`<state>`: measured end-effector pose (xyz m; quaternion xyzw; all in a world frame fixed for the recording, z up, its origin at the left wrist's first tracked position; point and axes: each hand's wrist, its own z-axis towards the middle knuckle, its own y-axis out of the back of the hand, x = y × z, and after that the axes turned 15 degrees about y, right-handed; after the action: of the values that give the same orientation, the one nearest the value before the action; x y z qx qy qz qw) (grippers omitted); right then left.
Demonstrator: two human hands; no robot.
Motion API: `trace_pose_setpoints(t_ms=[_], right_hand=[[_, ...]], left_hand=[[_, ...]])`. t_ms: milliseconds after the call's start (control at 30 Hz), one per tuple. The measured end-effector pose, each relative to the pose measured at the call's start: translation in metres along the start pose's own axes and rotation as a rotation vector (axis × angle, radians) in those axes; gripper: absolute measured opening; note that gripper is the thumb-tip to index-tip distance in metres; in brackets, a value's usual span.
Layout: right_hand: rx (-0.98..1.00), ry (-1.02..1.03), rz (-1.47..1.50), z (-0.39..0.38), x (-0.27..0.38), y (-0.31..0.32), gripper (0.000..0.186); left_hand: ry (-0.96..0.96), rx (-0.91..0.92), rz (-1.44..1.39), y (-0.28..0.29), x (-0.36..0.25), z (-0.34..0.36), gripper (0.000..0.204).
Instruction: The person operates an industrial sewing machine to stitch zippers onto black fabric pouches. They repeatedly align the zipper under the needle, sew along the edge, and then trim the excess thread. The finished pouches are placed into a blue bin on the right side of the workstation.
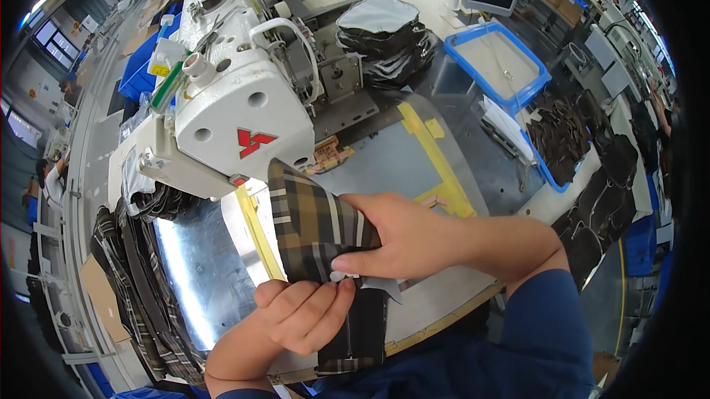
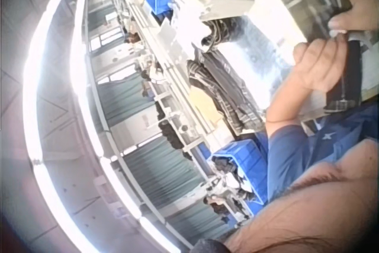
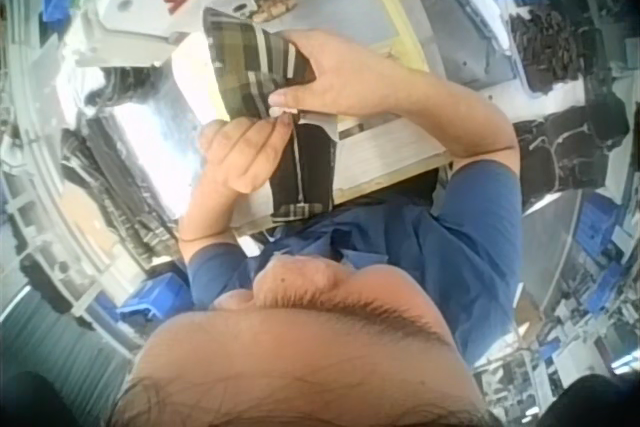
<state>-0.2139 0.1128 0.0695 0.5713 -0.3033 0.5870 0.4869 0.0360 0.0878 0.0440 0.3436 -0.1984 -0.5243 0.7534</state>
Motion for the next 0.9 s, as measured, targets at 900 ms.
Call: trace_pose_setpoints(t_ms=[900], right_hand=[[-0.168,-0.077,0.167,-0.014,0.038,-0.001,0.075]], left_hand=[[-0.175,-0.073,-0.036,0.018,0.009,0.010,0.013]])
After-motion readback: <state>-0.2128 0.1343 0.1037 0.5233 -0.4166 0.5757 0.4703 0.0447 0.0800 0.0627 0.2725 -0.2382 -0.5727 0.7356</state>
